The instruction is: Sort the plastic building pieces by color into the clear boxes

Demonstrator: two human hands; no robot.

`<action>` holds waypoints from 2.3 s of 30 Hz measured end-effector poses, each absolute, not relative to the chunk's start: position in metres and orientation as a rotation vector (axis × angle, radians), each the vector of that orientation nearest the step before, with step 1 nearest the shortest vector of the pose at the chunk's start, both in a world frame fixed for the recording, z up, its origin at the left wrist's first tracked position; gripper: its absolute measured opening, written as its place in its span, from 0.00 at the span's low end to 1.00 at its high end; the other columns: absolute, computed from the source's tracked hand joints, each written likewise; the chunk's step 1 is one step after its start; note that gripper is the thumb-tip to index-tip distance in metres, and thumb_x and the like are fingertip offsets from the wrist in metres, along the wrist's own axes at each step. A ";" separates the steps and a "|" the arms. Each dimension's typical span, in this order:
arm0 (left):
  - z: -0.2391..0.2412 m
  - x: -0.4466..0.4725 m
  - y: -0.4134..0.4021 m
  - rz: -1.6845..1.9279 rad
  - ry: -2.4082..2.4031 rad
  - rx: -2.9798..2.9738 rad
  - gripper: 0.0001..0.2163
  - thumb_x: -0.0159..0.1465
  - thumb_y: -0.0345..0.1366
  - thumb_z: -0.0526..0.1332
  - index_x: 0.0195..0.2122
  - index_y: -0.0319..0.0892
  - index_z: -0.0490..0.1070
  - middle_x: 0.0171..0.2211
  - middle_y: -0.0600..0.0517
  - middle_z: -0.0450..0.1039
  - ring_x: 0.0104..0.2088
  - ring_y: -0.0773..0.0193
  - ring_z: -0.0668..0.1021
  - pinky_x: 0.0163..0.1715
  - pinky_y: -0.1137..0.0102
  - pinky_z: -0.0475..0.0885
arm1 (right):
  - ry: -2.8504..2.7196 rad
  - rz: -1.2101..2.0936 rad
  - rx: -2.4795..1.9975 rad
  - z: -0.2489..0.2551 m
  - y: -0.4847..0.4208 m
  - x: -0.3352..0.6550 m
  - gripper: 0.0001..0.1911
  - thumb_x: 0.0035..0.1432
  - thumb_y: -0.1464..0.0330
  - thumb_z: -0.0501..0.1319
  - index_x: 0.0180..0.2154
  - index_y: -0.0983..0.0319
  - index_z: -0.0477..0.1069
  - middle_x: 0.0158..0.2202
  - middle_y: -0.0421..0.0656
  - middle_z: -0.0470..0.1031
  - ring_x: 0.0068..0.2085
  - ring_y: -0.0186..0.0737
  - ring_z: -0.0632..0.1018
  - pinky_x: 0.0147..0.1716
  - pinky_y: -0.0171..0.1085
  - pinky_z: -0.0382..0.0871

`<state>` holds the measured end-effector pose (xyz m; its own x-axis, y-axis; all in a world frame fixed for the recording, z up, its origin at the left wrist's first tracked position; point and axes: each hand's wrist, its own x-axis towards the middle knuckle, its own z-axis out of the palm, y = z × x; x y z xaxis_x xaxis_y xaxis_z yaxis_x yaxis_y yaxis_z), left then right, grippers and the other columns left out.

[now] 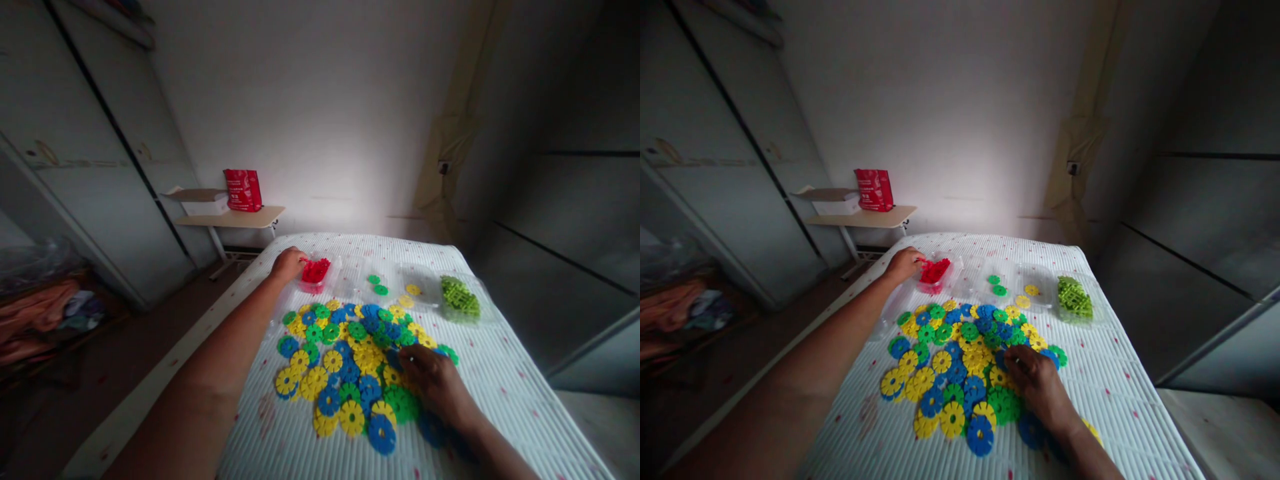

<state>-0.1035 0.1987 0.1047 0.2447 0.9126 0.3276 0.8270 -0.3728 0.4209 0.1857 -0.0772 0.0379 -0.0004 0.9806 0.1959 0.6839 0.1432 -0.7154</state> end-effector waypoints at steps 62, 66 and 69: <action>-0.003 -0.139 -0.013 0.703 1.477 2.480 0.28 0.58 0.48 0.57 0.59 0.47 0.61 0.60 0.42 0.58 0.61 0.47 0.59 0.58 0.53 0.59 | -2.051 0.044 -1.816 0.010 -0.115 0.299 0.29 0.56 0.51 0.55 0.56 0.55 0.65 0.55 0.49 0.69 0.54 0.53 0.71 0.49 0.52 0.68; -0.003 -0.135 -0.022 0.607 1.387 2.482 0.34 0.55 0.52 0.60 0.61 0.47 0.57 0.61 0.41 0.56 0.61 0.44 0.58 0.58 0.50 0.56 | -2.263 0.103 -1.664 0.004 -0.130 0.275 0.41 0.50 0.49 0.59 0.63 0.53 0.51 0.63 0.49 0.58 0.61 0.58 0.61 0.55 0.60 0.56; 0.003 -0.133 -0.028 0.518 1.231 2.487 0.45 0.45 0.55 0.66 0.63 0.50 0.53 0.63 0.42 0.52 0.62 0.41 0.57 0.58 0.49 0.56 | -2.303 0.042 -1.536 0.000 -0.134 0.251 0.49 0.46 0.48 0.62 0.65 0.56 0.46 0.65 0.52 0.51 0.63 0.62 0.55 0.57 0.62 0.50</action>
